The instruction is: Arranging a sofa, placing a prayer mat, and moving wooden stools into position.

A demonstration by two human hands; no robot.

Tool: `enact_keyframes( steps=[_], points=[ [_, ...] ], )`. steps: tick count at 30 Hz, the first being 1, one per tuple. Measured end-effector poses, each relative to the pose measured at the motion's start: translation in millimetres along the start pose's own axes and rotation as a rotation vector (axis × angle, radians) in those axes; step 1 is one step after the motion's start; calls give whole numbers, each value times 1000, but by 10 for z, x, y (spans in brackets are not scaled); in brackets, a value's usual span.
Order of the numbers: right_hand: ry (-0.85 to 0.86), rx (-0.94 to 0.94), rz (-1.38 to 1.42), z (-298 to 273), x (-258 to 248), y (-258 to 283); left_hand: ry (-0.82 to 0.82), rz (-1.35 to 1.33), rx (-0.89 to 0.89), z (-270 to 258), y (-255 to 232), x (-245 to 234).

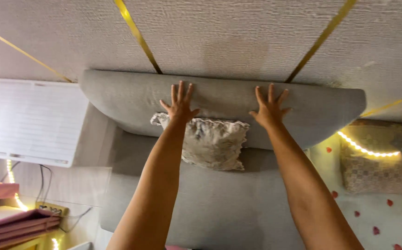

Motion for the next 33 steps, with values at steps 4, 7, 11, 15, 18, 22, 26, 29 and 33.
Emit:
enact_keyframes(
  steps=[4,7,11,15,18,22,26,29,33],
  points=[
    [-35,24,-26,-31,3,64,7,0,16,70,439,84],
    [-32,48,-55,4,-5,24,-31,-25,76,104,383,96],
    [-5,48,-69,83,-41,57,-5,-63,90,232,381,63],
    [78,91,-73,166,-65,45,16,-79,91,190,380,27],
    [53,34,-80,210,-43,-14,17,-101,80,209,378,-2],
    [33,1,-17,274,24,-140,18,-114,90,218,398,40],
    [-13,-101,54,241,115,-172,41,-70,94,42,419,124],
    [110,-38,81,15,-10,4,57,-22,93,-72,490,184],
    [191,-75,60,-359,-27,256,105,-12,97,-388,528,268]
  ],
)
Point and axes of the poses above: each hand's wrist, its own z-axis towards the middle knuckle, its own x-axis out of the palm, y = z × x, the point moved 9 cm from there along z, towards the middle knuckle, and after that the axes turned 2 degrees about -x, right-handed, at the moved point
